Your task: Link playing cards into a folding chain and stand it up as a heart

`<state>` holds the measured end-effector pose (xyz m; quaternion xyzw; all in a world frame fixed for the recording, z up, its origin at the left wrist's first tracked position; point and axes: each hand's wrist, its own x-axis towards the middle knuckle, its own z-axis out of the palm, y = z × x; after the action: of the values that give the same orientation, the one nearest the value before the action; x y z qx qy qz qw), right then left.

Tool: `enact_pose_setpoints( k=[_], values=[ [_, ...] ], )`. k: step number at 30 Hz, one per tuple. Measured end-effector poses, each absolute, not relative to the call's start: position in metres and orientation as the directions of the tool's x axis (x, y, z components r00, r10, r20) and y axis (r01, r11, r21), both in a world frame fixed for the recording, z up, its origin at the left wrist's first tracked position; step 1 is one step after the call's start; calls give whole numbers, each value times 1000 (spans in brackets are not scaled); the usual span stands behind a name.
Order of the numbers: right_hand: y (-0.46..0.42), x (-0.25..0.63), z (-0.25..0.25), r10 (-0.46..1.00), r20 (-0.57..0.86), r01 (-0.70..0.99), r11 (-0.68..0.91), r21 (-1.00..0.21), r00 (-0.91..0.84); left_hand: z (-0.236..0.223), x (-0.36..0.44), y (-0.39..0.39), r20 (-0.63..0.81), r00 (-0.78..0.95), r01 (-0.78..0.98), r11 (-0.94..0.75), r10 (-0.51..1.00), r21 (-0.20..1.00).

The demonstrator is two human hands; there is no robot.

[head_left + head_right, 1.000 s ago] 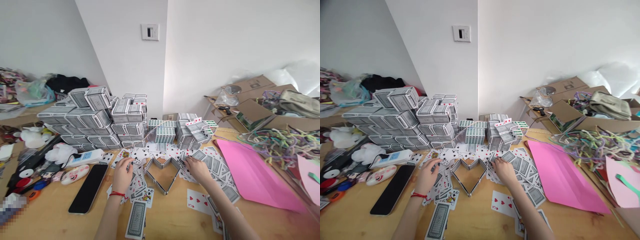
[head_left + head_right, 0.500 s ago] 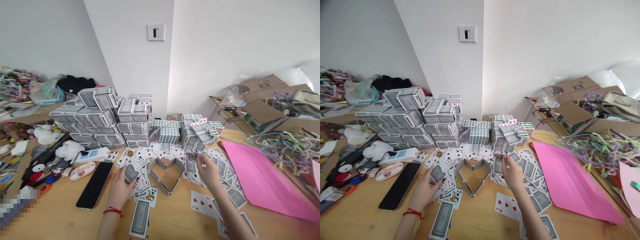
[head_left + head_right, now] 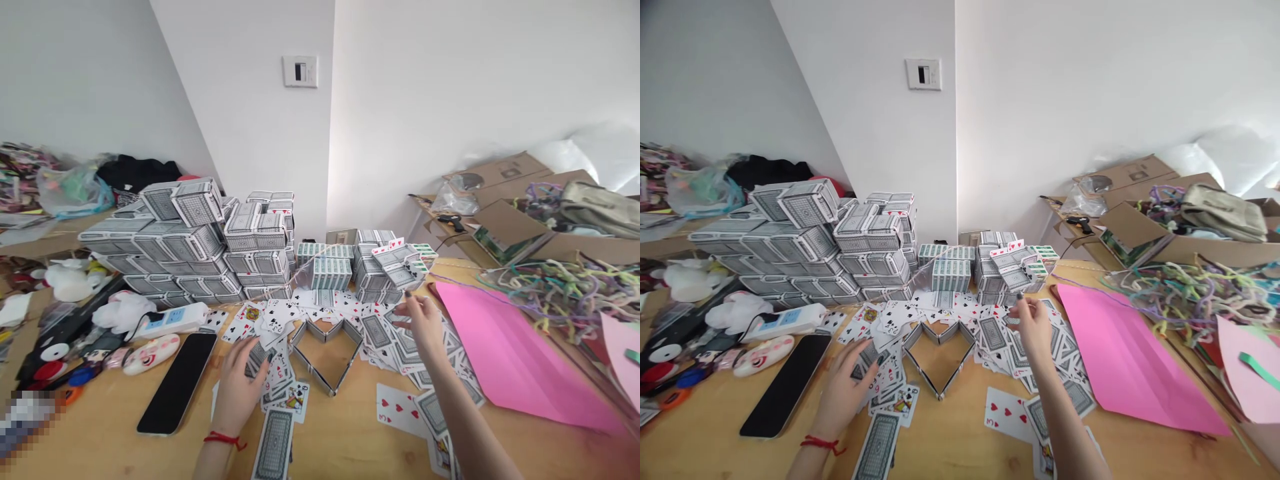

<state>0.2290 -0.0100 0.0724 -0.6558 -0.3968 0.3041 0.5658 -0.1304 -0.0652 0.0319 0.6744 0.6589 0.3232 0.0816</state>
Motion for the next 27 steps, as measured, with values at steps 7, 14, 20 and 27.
enact_pose_setpoints(
  k=[7,14,20,27],
  values=[
    [36,247,83,893,-175,-204,-96,-974,414,41,-131,-67,320,-97,802,-116,943,586],
    [25,242,94,906,-29,-141,33,-989,422,54,-129,-68,229,-196,596,-70,954,800],
    [-4,214,125,979,58,-63,71,-995,197,86,-102,-61,-12,-87,83,19,996,996],
    [-29,161,132,937,-54,-94,-92,-991,-346,108,-48,-53,139,284,-52,-130,949,990]
  ],
)
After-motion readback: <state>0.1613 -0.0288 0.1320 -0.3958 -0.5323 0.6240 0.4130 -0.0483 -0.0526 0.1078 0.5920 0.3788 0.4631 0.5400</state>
